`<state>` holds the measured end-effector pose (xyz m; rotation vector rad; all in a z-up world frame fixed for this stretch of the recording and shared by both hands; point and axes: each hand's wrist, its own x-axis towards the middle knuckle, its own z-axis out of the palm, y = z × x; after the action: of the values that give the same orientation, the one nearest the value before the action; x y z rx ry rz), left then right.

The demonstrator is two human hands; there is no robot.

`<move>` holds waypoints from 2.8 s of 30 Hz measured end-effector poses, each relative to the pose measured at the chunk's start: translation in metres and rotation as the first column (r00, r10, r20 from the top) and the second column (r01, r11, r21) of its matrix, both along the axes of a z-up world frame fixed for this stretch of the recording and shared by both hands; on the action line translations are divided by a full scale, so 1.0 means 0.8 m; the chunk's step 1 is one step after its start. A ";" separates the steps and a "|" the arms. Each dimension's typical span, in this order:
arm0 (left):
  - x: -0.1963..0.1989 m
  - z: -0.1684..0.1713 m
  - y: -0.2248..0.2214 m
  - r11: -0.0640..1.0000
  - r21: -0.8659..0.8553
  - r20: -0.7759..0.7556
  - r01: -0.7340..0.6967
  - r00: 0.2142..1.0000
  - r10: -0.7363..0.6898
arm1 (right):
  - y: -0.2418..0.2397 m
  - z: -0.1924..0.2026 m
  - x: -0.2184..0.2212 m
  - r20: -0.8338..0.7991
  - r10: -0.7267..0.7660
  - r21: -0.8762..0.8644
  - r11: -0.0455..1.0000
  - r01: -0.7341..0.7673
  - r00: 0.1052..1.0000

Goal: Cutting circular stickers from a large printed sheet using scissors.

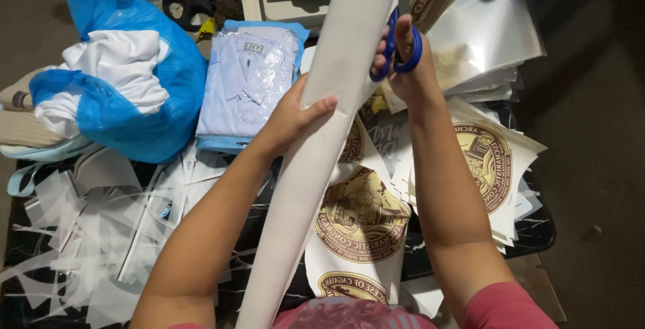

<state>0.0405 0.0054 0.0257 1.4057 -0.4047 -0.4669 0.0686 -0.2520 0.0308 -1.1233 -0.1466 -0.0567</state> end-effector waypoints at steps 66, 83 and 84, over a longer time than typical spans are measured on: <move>-0.284 -0.194 0.192 0.883 0.414 -0.050 -0.220 0.963 0.263 | 0.122 -0.008 0.036 -0.146 0.161 0.269 0.956 -0.118 0.976; 0.191 -0.079 0.119 0.962 0.110 0.087 -0.252 0.966 0.243 | 0.082 -0.138 -0.123 -0.351 -0.159 0.083 0.976 0.200 0.923; 0.214 -0.090 0.111 0.958 0.107 0.097 -0.268 0.961 0.258 | 0.070 -0.140 -0.130 -0.364 -0.179 0.066 0.974 0.217 0.914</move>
<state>0.2117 0.0942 -0.0461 1.5729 -0.2532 -0.2184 -0.0355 -0.1958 -0.0811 -1.0225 0.2936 -0.0406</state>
